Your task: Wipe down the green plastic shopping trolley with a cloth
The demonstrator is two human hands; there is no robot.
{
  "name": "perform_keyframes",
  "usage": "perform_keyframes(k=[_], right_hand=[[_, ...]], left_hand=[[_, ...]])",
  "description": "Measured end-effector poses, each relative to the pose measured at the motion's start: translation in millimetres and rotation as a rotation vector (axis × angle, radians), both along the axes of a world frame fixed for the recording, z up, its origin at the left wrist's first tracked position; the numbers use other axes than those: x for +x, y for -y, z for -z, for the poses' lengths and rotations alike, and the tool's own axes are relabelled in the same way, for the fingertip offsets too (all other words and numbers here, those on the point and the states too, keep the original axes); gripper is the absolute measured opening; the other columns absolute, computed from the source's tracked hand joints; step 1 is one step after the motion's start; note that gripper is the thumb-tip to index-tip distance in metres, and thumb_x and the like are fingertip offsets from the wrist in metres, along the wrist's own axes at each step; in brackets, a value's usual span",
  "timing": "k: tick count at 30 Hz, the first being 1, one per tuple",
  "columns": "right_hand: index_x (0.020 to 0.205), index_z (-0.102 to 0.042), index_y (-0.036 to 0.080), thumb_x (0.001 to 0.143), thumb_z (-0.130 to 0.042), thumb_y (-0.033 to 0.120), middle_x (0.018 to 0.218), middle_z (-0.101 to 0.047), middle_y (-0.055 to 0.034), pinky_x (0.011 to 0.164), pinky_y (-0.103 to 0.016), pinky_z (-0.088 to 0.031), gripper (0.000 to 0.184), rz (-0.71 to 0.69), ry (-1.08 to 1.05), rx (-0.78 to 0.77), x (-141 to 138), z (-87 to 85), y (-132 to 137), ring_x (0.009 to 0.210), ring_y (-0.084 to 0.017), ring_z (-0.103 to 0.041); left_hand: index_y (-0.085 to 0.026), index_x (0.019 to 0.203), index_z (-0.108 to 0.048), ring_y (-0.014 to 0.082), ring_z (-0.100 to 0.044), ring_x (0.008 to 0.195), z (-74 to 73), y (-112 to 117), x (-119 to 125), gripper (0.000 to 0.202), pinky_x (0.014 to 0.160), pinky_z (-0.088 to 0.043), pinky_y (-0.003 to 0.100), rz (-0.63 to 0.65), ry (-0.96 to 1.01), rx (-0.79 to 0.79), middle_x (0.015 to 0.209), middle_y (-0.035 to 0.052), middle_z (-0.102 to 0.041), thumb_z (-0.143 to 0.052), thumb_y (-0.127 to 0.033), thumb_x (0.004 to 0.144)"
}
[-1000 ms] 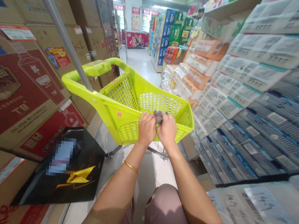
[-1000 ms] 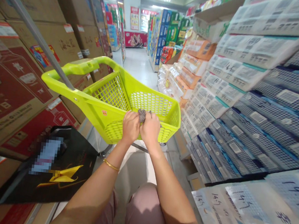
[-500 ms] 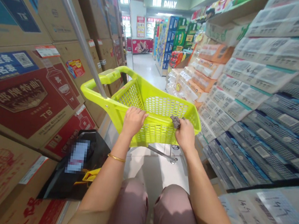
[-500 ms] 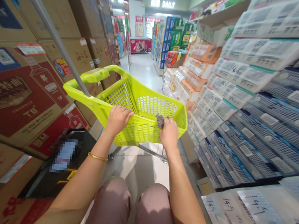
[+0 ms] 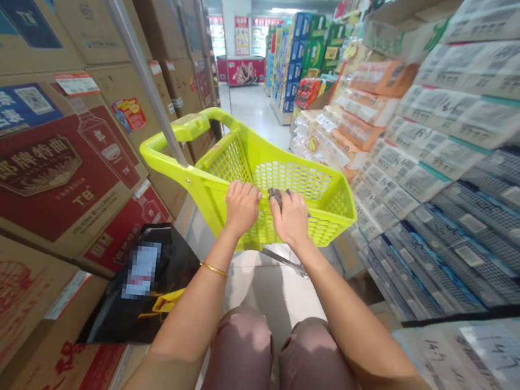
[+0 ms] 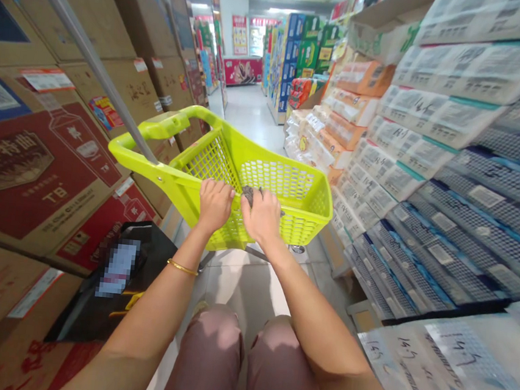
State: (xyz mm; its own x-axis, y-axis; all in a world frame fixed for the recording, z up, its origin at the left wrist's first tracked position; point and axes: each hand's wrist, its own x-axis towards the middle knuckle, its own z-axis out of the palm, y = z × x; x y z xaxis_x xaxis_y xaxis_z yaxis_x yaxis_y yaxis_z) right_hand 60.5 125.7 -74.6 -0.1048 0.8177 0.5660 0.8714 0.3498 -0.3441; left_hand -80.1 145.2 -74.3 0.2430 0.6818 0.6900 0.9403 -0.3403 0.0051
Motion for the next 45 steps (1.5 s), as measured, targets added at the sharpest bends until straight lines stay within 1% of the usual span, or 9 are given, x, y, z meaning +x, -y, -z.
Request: perform_keyframes(k=[4,7,11,16,23,27,35,41,45], right_hand=[[0.119,-0.057,0.012,0.094,-0.027,0.030,0.105,-0.060,-0.0154,0.090,-0.040,-0.041,0.043,-0.033,-0.001,-0.005,-24,-3.9,-6,0.099,-0.026,-0.051],[0.127,-0.053,0.013,0.094,-0.028,0.027,0.113,-0.057,-0.0163,0.091,-0.040,-0.042,0.043,-0.099,0.031,0.019,-24,0.5,-9,0.102,-0.026,-0.051],[0.136,-0.046,0.019,0.092,-0.033,0.020,0.121,-0.054,-0.0151,0.094,-0.040,-0.041,0.046,-0.199,0.133,0.036,-2,9.3,-7,0.108,-0.025,-0.049],[0.136,-0.047,0.022,0.089,-0.035,0.013,0.124,-0.055,-0.0127,0.096,-0.039,-0.040,0.049,-0.153,0.162,0.011,30,16.7,-2,0.112,-0.024,-0.048],[0.128,-0.054,0.019,0.090,-0.036,0.019,0.116,-0.057,-0.0126,0.092,-0.040,-0.043,0.043,-0.013,0.041,0.055,66,30.5,4,0.105,-0.023,-0.050],[0.124,-0.057,0.015,0.090,-0.036,0.019,0.113,-0.057,-0.0157,0.091,-0.041,-0.043,0.041,0.091,-0.010,0.040,45,25.5,4,0.102,-0.024,-0.051],[0.126,-0.053,0.011,0.094,-0.027,0.026,0.109,-0.059,-0.0165,0.089,-0.037,-0.042,0.044,-0.074,-0.015,0.001,-29,-4.2,-8,0.097,-0.024,-0.053],[0.131,-0.050,0.016,0.094,-0.030,0.025,0.110,-0.058,-0.0136,0.089,-0.035,-0.043,0.043,-0.171,0.059,0.036,-22,1.8,-8,0.097,-0.023,-0.053],[0.134,-0.048,0.018,0.092,-0.033,0.019,0.116,-0.057,-0.0150,0.092,-0.037,-0.042,0.045,-0.146,0.178,0.018,-4,6.5,-2,0.104,-0.024,-0.051]], left_hand=[[-0.020,0.079,-0.058,0.0250,-0.050,0.085,1.7,0,-2,0.027,0.092,-0.036,0.043,-0.008,-0.020,0.015,0.080,0.0079,-0.058,-0.035,-0.026,0.094],[-0.019,0.081,-0.058,0.0248,-0.051,0.086,3.3,0,-5,0.024,0.095,-0.035,0.043,0.006,-0.028,0.024,0.081,0.0077,-0.058,-0.037,-0.025,0.092],[-0.020,0.086,-0.059,0.0243,-0.051,0.088,3.3,0,-9,0.027,0.097,-0.033,0.042,0.032,-0.055,0.024,0.083,0.0071,-0.059,-0.034,-0.026,0.094],[-0.021,0.090,-0.059,0.0238,-0.050,0.089,2.1,0,-11,0.029,0.097,-0.032,0.042,0.070,-0.043,0.017,0.085,0.0065,-0.060,-0.031,-0.028,0.096],[-0.021,0.084,-0.058,0.0238,-0.049,0.086,2.5,0,-9,0.028,0.092,-0.034,0.042,0.077,-0.001,0.026,0.082,0.0061,-0.059,-0.033,-0.026,0.096],[-0.021,0.079,-0.057,0.0239,-0.049,0.083,3.6,0,-6,0.029,0.088,-0.036,0.041,0.060,0.003,0.060,0.079,0.0061,-0.058,-0.033,-0.026,0.095],[-0.020,0.078,-0.058,0.0241,-0.051,0.083,6.4,-2,-8,0.027,0.092,-0.036,0.042,0.043,-0.011,0.083,0.078,0.0067,-0.059,-0.035,-0.024,0.093],[-0.021,0.080,-0.058,0.0251,-0.051,0.086,5.0,1,-18,0.025,0.094,-0.035,0.043,0.071,-0.036,0.037,0.081,0.0077,-0.058,-0.037,-0.024,0.092],[-0.021,0.086,-0.059,0.0239,-0.051,0.086,2.3,3,-22,0.028,0.093,-0.035,0.041,0.084,-0.060,0.043,0.082,0.0066,-0.059,-0.033,-0.026,0.095]])
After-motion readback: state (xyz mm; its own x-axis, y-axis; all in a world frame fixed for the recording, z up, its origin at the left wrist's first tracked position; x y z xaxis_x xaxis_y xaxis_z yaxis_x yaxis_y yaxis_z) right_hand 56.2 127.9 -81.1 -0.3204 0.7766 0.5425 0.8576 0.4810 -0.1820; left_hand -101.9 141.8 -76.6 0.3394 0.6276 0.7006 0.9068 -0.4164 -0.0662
